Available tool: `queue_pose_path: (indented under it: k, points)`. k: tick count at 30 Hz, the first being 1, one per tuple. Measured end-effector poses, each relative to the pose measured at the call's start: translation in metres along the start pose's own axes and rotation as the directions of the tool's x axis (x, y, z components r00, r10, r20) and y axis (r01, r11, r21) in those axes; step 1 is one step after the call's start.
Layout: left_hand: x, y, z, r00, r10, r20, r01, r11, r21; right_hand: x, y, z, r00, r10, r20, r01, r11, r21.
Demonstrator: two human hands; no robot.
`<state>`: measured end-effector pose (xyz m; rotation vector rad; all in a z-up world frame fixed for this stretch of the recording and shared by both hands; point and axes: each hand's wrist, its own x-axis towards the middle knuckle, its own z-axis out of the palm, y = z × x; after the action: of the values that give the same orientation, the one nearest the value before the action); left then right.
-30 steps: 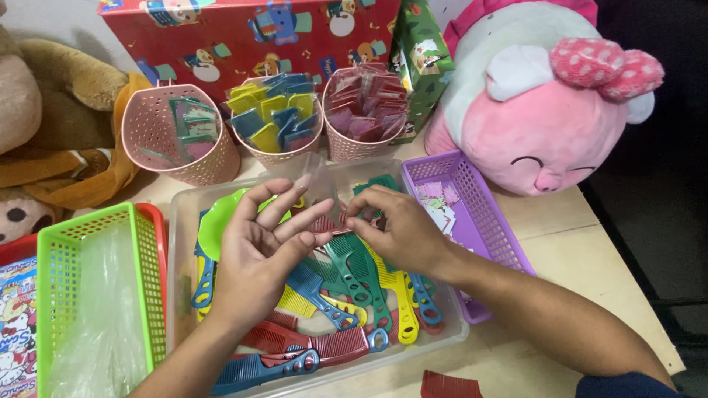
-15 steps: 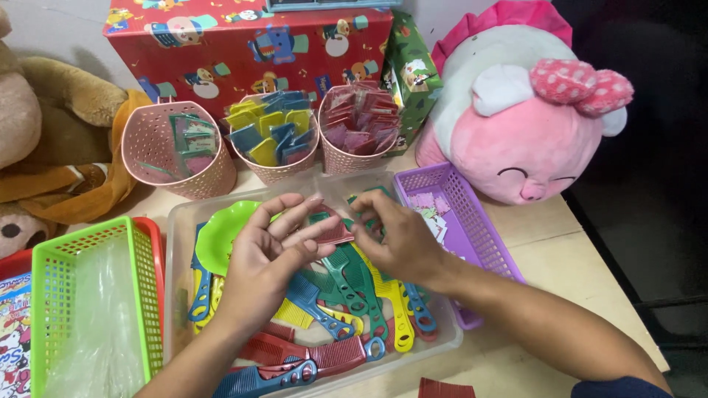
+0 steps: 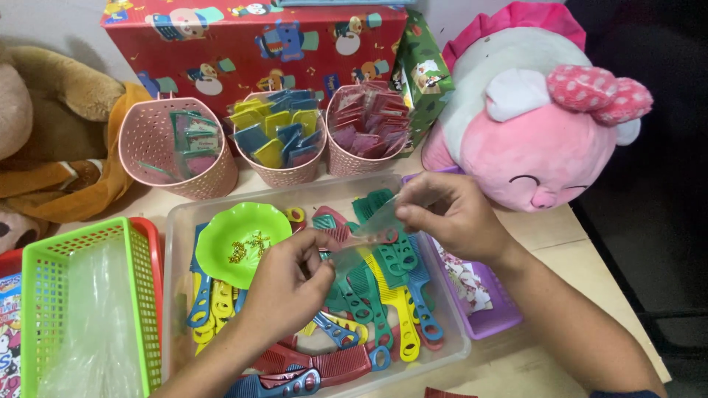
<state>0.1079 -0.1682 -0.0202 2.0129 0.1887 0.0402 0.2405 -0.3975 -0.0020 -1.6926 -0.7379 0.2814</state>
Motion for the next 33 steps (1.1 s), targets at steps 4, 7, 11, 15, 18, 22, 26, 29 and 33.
queue_pose_path:
  k: [4, 7, 11, 15, 18, 22, 26, 29, 33]
  points:
    - [-0.003, -0.006, 0.000, 0.993, 0.110, -0.051, -0.115, 0.988, -0.106, 0.010, -0.006, 0.010, 0.979, 0.084, 0.187, -0.070, 0.995, -0.077]
    - [-0.002, -0.007, 0.005, 0.978, 0.161, -0.134, -0.174, 0.980, -0.096, 0.017, -0.002, 0.022, 0.926, 0.188, 0.328, -0.159, 0.981, -0.112]
    - [0.006, -0.011, 0.010, 0.972, 0.174, -0.160, -0.203, 0.962, -0.185, 0.026, 0.019, 0.054, 0.917, 0.042, 0.396, -0.048, 0.999, 0.006]
    - [0.010, -0.017, 0.011, 0.950, 0.188, -0.250, -0.242, 0.947, -0.210, 0.021, 0.021, 0.069, 0.944, -0.031, 0.328, 0.010, 0.998, 0.066]
    - [0.012, -0.016, 0.012, 0.947, 0.167, -0.274, -0.232, 0.947, -0.224, 0.020, 0.046, 0.067, 0.917, -0.023, 0.398, -0.022, 0.994, 0.109]
    - [0.010, -0.013, 0.012, 0.936, 0.151, -0.318, -0.232, 0.944, -0.234, 0.020, 0.046, 0.068, 0.910, -0.052, 0.411, -0.002, 0.991, 0.132]
    - [0.005, -0.013, 0.005, 0.919, 0.183, -0.348, -0.267, 0.941, -0.209, 0.015, 0.044, 0.066, 0.894, -0.129, 0.428, 0.088, 0.990, 0.113]
    - [0.001, -0.011, 0.007, 0.917, 0.224, -0.329, -0.280, 0.951, -0.131, 0.013, 0.046, 0.066, 0.879, -0.186, 0.440, 0.161, 0.982, 0.094]
    - [-0.003, -0.008, 0.006, 0.869, 0.330, -0.370, -0.341, 0.939, 0.038, 0.010, 0.042, 0.065, 0.915, -0.192, 0.354, 0.194, 0.981, 0.028]
